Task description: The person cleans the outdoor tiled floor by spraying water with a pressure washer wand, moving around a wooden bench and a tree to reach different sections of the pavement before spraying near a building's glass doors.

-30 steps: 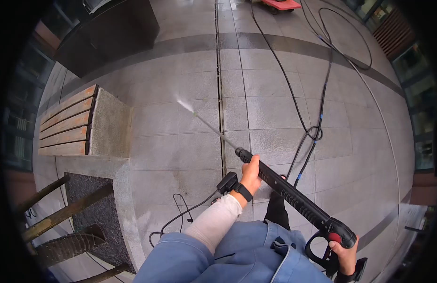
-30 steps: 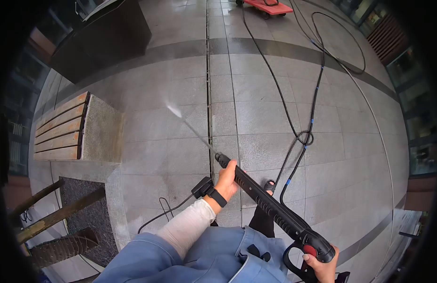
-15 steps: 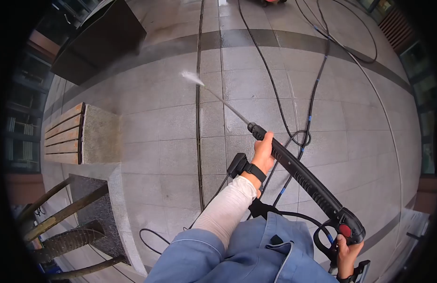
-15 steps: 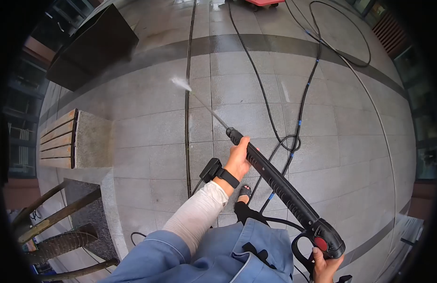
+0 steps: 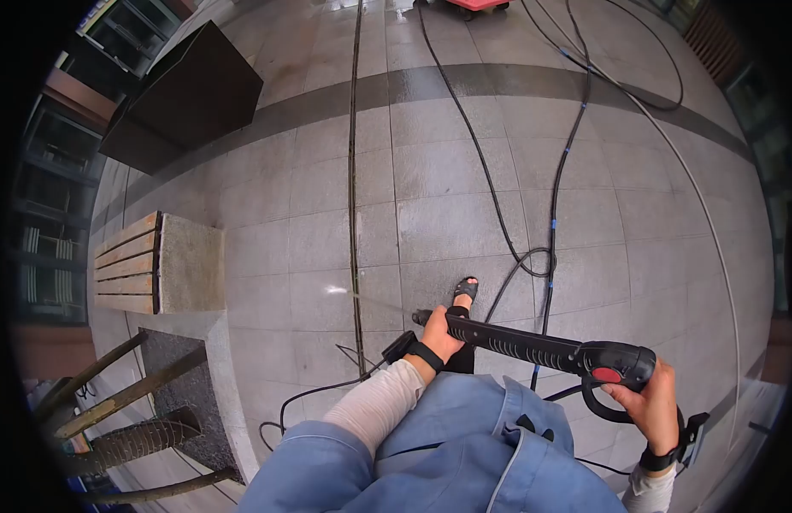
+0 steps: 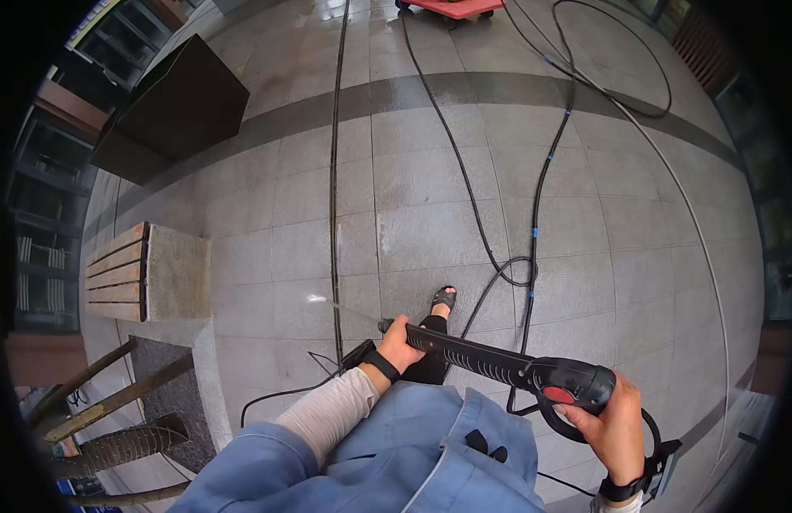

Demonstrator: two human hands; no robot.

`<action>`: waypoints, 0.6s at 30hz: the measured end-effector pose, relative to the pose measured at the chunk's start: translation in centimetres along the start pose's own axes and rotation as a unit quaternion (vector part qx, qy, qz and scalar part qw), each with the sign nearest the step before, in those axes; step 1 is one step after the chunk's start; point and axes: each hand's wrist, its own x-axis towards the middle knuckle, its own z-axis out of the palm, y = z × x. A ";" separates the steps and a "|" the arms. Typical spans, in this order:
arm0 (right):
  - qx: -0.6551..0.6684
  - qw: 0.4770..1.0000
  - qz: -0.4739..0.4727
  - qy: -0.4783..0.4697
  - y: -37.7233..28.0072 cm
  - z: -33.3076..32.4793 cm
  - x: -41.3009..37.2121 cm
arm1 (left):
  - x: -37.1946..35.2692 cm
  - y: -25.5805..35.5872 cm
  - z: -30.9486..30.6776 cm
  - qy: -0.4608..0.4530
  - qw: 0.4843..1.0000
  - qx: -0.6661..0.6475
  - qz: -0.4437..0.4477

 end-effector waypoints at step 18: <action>-0.009 1.000 -0.022 -0.011 3.5 -9.1 22.8 | 10.5 1.9 22.7 0.004 0.999 -0.037 0.002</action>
